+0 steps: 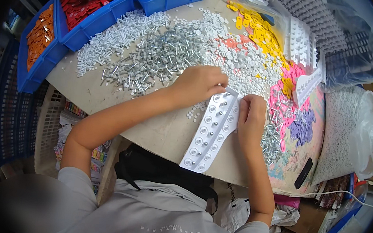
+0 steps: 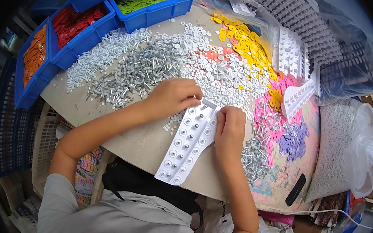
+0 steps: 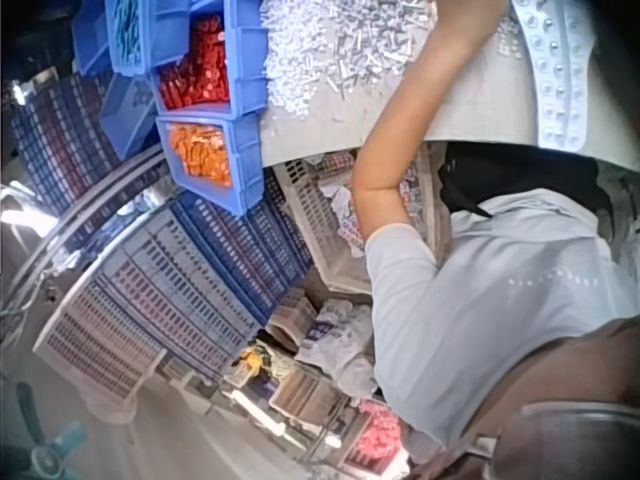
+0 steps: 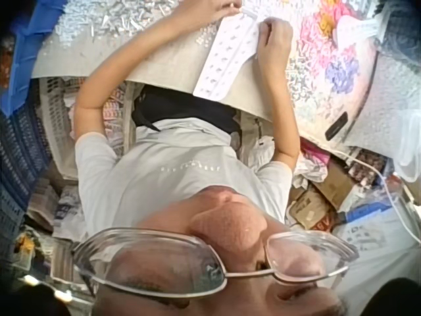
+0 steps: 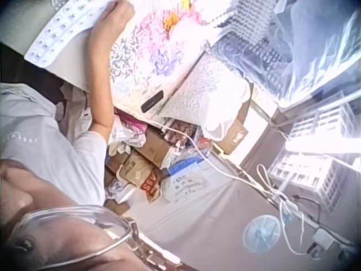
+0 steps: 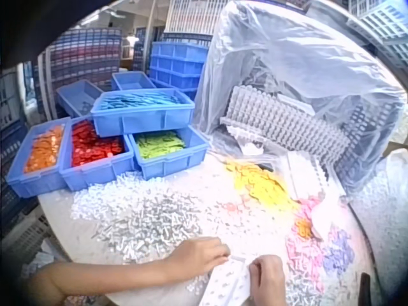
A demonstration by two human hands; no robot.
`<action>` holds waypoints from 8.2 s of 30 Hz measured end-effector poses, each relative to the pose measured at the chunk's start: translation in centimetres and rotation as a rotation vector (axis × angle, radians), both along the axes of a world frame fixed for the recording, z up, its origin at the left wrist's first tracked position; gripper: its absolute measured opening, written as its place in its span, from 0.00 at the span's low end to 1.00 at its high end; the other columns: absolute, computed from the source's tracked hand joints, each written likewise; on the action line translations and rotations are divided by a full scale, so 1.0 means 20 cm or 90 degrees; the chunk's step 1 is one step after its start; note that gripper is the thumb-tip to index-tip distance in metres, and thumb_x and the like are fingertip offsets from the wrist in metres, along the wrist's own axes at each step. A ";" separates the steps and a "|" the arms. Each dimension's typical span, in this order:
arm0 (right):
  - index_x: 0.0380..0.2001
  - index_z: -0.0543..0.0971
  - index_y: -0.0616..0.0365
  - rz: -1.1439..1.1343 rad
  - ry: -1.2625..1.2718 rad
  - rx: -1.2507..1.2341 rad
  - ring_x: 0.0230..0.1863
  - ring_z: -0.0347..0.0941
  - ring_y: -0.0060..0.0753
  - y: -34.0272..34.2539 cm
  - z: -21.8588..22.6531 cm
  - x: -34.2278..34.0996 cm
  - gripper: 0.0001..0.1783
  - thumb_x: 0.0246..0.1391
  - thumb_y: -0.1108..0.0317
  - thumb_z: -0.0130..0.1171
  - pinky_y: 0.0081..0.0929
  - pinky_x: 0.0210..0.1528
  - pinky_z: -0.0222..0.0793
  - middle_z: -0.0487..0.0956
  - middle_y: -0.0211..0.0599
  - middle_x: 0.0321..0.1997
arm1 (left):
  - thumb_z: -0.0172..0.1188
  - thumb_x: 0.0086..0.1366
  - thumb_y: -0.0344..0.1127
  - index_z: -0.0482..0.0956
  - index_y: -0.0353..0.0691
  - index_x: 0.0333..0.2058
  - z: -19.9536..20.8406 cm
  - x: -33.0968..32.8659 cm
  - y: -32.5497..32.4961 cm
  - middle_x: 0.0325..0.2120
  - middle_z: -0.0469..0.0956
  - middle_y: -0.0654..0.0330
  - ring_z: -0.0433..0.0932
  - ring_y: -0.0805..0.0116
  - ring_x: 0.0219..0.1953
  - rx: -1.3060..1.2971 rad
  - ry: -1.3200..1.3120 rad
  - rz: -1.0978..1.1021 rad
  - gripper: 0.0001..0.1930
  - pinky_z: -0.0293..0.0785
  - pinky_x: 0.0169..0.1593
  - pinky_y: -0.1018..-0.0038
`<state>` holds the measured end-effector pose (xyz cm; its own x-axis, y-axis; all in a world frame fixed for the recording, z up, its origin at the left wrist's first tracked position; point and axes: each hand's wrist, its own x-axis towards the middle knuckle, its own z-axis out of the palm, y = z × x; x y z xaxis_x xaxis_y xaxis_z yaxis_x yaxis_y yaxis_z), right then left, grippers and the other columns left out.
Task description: Assembling a colorful plastic toy by inserting small metal pins and snapping plastic color keys into a white base frame.
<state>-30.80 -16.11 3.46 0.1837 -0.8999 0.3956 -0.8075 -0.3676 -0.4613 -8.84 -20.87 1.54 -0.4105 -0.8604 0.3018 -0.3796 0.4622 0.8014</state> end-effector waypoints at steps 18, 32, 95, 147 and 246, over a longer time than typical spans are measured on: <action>0.38 0.77 0.62 0.014 -0.011 -0.029 0.43 0.74 0.48 0.02 0.01 -0.01 0.05 0.58 0.77 0.61 0.39 0.44 0.72 0.78 0.44 0.38 | 0.67 0.60 0.36 0.85 0.43 0.34 -0.02 -0.08 -0.34 0.33 0.80 0.59 0.78 0.58 0.44 -0.205 -0.123 0.053 0.06 0.72 0.51 0.61; 0.35 0.81 0.60 0.039 0.005 0.023 0.42 0.74 0.47 -0.35 0.07 -0.13 0.05 0.54 0.76 0.63 0.40 0.47 0.68 0.80 0.43 0.34 | 0.62 0.60 0.31 0.81 0.42 0.32 -0.07 -0.15 -0.40 0.29 0.78 0.58 0.78 0.57 0.41 -0.416 -0.267 -0.029 0.02 0.72 0.48 0.62; 0.42 0.82 0.58 0.043 0.162 -0.131 0.38 0.75 0.43 0.12 0.01 0.02 0.12 0.53 0.78 0.65 0.36 0.37 0.74 0.79 0.38 0.38 | 0.66 0.60 0.32 0.85 0.43 0.36 0.04 -0.05 -0.28 0.33 0.81 0.60 0.79 0.57 0.42 -0.249 -0.098 0.085 0.05 0.74 0.48 0.60; 0.37 0.80 0.57 0.087 0.061 0.018 0.40 0.74 0.48 -0.48 -0.02 -0.04 0.06 0.55 0.73 0.64 0.41 0.45 0.70 0.78 0.43 0.33 | 0.65 0.62 0.31 0.82 0.38 0.35 0.01 0.04 0.19 0.29 0.78 0.61 0.76 0.61 0.35 -0.022 0.047 -0.084 0.04 0.71 0.44 0.67; 0.35 0.79 0.62 0.040 -0.087 0.043 0.40 0.73 0.46 0.35 0.00 0.04 0.06 0.54 0.78 0.66 0.38 0.42 0.70 0.75 0.42 0.36 | 0.69 0.58 0.30 0.84 0.38 0.33 0.11 0.04 0.29 0.28 0.79 0.59 0.77 0.61 0.33 -0.068 0.014 0.031 0.06 0.73 0.38 0.68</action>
<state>-30.05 -9.16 3.55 0.1893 -0.9134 0.3604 -0.7115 -0.3806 -0.5908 -8.00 -15.03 3.79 -0.3620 -0.8415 0.4010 -0.3864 0.5270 0.7570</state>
